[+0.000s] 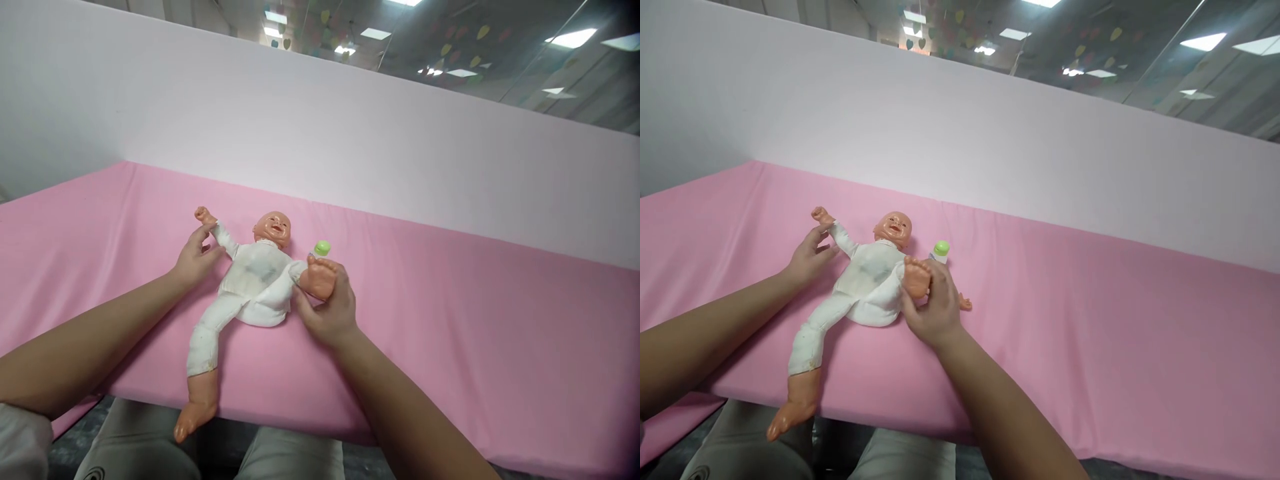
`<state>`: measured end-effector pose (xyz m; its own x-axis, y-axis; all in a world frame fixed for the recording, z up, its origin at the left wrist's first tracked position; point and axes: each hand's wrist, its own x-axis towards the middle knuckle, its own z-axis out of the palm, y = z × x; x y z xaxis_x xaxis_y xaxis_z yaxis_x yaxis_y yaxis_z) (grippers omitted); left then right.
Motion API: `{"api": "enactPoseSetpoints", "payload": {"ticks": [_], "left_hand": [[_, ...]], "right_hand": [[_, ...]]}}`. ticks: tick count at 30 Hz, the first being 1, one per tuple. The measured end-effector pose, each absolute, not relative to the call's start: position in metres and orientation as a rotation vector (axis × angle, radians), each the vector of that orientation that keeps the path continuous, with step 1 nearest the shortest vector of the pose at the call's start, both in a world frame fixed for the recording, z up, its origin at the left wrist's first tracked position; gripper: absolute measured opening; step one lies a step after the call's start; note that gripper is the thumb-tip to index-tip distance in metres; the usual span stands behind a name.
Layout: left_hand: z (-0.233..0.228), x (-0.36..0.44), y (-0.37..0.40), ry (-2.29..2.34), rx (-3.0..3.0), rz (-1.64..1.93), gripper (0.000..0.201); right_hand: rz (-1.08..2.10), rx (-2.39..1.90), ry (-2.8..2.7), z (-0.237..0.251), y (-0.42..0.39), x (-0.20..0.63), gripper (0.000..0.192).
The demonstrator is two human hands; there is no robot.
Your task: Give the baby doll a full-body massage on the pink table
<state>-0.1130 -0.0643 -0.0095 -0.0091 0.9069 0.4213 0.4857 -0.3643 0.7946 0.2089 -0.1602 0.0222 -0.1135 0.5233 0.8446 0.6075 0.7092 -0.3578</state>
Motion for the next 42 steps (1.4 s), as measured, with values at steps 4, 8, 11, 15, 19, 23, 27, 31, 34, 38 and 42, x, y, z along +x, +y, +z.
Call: {"api": "enactPoseSetpoints", "payload": {"ticks": [4,8,11,15,19,23,27,31,34,38,42], "left_hand": [[0.0,-0.101,-0.084,1.258,2.336,1.263,0.075],[0.004,-0.091,-0.096,1.031,2.67,0.905,0.07],[0.004,-0.088,-0.097,1.014,2.686,0.847,0.063],[0.003,-0.09,-0.093,1.226,2.546,1.034,0.056],[0.0,-0.099,-0.08,1.546,2.222,1.238,0.061],[-0.008,-0.115,-0.064,1.917,1.931,1.045,0.073],[-0.012,-0.119,-0.061,1.905,1.879,1.052,0.07],[-0.008,-0.11,-0.071,1.598,2.134,1.212,0.07],[-0.002,-0.103,-0.082,1.283,2.399,1.149,0.07],[0.005,-0.096,-0.092,1.0,2.635,0.877,0.066],[0.008,-0.09,-0.095,0.924,2.758,0.687,0.066]], "right_hand": [[0.016,-0.84,-2.1,0.029,-0.168,0.202,0.053],[0.008,-0.988,-2.161,0.027,-0.164,0.197,0.055],[-0.039,-0.9,-2.121,0.028,-0.16,0.197,0.046],[-0.075,-0.658,-2.067,0.029,-0.173,0.189,0.028],[-0.004,-0.383,-2.316,0.018,-0.194,0.17,0.019],[0.094,-0.203,-2.695,0.007,-0.207,0.155,0.025],[0.132,-0.199,-2.703,0.007,-0.209,0.155,0.024],[0.05,-0.212,-2.347,0.011,-0.207,0.167,0.033],[-0.104,-0.36,-2.066,0.018,-0.2,0.178,0.042],[-0.132,-0.75,-2.03,0.025,-0.18,0.188,0.041],[0.197,-1.109,-2.084,0.025,-0.163,0.191,0.044]]}}
